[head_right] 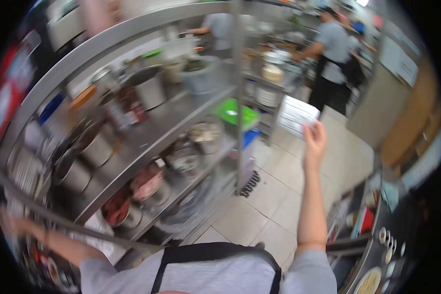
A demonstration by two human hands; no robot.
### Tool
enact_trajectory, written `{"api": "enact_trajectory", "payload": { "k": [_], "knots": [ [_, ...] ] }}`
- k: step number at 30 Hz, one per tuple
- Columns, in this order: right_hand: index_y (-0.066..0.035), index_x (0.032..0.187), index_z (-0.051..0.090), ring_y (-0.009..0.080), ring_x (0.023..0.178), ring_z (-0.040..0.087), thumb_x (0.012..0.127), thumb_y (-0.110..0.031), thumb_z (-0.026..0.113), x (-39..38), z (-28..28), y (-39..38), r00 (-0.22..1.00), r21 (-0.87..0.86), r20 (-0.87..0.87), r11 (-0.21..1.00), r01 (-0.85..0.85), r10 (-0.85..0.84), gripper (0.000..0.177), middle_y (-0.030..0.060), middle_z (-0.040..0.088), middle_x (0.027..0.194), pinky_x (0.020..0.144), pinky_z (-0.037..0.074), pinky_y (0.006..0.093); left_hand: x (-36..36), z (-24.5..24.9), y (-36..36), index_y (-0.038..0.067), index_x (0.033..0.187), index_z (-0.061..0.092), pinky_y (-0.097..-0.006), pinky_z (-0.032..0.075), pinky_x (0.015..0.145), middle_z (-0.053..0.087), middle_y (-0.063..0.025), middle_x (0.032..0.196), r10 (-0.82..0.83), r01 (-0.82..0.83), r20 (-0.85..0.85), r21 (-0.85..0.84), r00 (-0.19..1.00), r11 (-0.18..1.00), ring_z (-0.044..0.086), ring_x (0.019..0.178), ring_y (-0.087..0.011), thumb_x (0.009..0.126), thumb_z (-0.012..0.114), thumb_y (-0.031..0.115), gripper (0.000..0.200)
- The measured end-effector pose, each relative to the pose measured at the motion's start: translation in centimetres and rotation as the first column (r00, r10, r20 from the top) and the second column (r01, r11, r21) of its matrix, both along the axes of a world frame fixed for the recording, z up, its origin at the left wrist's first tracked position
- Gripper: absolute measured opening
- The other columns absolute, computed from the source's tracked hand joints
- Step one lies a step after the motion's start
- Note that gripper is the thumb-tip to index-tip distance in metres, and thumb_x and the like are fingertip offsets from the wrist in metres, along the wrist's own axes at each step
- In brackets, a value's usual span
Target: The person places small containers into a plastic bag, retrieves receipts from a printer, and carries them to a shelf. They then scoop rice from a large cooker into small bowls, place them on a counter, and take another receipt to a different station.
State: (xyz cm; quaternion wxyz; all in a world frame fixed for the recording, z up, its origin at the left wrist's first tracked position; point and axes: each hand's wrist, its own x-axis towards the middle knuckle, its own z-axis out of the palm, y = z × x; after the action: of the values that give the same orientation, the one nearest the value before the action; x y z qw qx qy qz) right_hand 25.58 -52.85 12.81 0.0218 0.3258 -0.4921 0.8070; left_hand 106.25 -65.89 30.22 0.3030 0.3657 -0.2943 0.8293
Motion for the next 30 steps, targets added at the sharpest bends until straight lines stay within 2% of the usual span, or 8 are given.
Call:
{"api": "enact_trajectory", "payload": {
  "k": [2,4,6,8,11,13,24,30],
  "knots": [
    [-0.002,0.103,0.049,0.0081,0.084,0.052,0.083,-0.006,0.055,-1.5,1.9,0.4,0.997,-0.07,-0.039,0.995,-0.073,0.07,0.021,0.0019,0.055,0.089,0.075,0.042,0.0213,-16.0,-4.3,2.7,0.002,0.089,0.058,-0.0311,0.049,0.064,0.061,-0.0081,0.08,-0.286,0.216,-0.217,-0.297,0.933,0.93,0.059,0.072,-0.0221,0.088,0.039,0.012,0.022],
    [-0.004,0.103,0.049,0.0063,0.08,0.051,0.082,-0.004,0.055,-3.7,3.1,1.0,0.989,-0.136,-0.043,0.98,-0.145,0.14,0.021,-0.0008,0.054,0.086,0.072,0.042,0.0197,-34.0,-7.7,3.3,-0.01,0.082,0.049,-0.0375,0.048,0.066,0.053,-0.0206,0.076,-0.991,0.995,-0.11,-0.064,-0.081,-0.075,0.055,0.068,-0.0297,0.088,0.034,0.025,0.038],
    [-0.006,0.103,0.05,0.0053,0.078,0.05,0.082,-0.003,0.055,-5.7,3.1,1.1,0.965,-0.156,-0.05,0.952,-0.262,0.257,0.022,-0.0023,0.054,0.085,0.07,0.042,0.0191,-48.8,-13.1,3.5,-0.011,0.098,0.043,-0.0369,0.049,0.067,0.05,-0.0255,0.094,-0.57,0.714,-0.554,-0.064,-0.606,-0.697,0.053,0.08,-0.0325,0.087,0.035,0.039,0.052],
    [-0.005,0.102,0.052,0.0059,0.078,0.05,0.082,-0.004,0.056,-6.2,2.5,1.9,0.877,0.042,-0.12,0.885,-0.464,0.466,0.021,-0.0017,0.054,0.085,0.07,0.043,0.0215,-60.7,-14.5,4.6,-0.01,0.116,0.04,-0.0373,0.047,0.075,0.048,-0.0228,0.11,0.097,0.252,-0.869,-0.245,-0.485,-0.936,0.054,0.094,-0.0311,0.076,0.043,0.064,0.084],
    [-0.002,0.103,0.05,0.0188,0.08,0.06,0.078,-0.005,0.057,-8.9,1.1,2.4,0.643,0.484,-0.409,0.752,-0.448,0.647,0.026,0.0095,0.061,0.085,0.069,0.046,0.0294,-71.7,-17.3,3.5,-0.006,0.117,0.044,-0.0302,0.047,0.077,0.055,-0.0156,0.108,0.699,-0.322,-0.714,-0.656,-0.029,-0.683,0.056,0.096,-0.0208,0.077,0.058,0.048,0.068],
    [-0.003,0.104,0.051,0.0191,0.078,0.06,0.078,-0.002,0.055,-12.8,0.8,2.4,0.676,0.558,-0.354,0.726,-0.401,0.646,0.026,0.0093,0.061,0.087,0.069,0.046,0.0294,-76.2,-17.5,3.1,-0.004,0.105,0.053,-0.0248,0.047,0.073,0.062,-0.0092,0.093,0.591,-0.023,-0.789,-0.602,0.168,-0.798,0.059,0.084,-0.0132,0.078,0.064,0.017,0.037],
    [-0.002,0.077,0.062,0.0274,0.069,0.058,0.073,0.002,0.054,-31.3,-0.7,-9.5,0.606,0.38,-0.649,0.886,-0.265,0.46,0.01,0.0125,0.058,0.071,0.062,0.045,0.0332,-94.4,-22.1,-4.8,0.0,0.088,0.055,-0.0201,0.046,0.065,0.062,-0.008,0.082,0.573,0.178,-0.69,-0.694,-0.441,-0.698,0.058,0.068,-0.0098,0.083,0.054,0.004,0.007],
    [-0.002,0.083,0.065,0.0208,0.071,0.059,0.075,0.001,0.055,-46.0,0.8,-31.6,0.964,-0.049,-0.265,0.999,-0.015,0.002,0.013,0.0118,0.061,0.077,0.065,0.044,0.0269,-116.8,-22.8,-11.6,0.0,0.136,0.003,-0.0351,0.013,0.105,0.011,-0.0166,0.141,0.55,-0.009,-0.712,-0.607,-0.436,-0.794,0.014,0.13,-0.0221,0.091,0.038,0.029,0.064]
  ]
}}
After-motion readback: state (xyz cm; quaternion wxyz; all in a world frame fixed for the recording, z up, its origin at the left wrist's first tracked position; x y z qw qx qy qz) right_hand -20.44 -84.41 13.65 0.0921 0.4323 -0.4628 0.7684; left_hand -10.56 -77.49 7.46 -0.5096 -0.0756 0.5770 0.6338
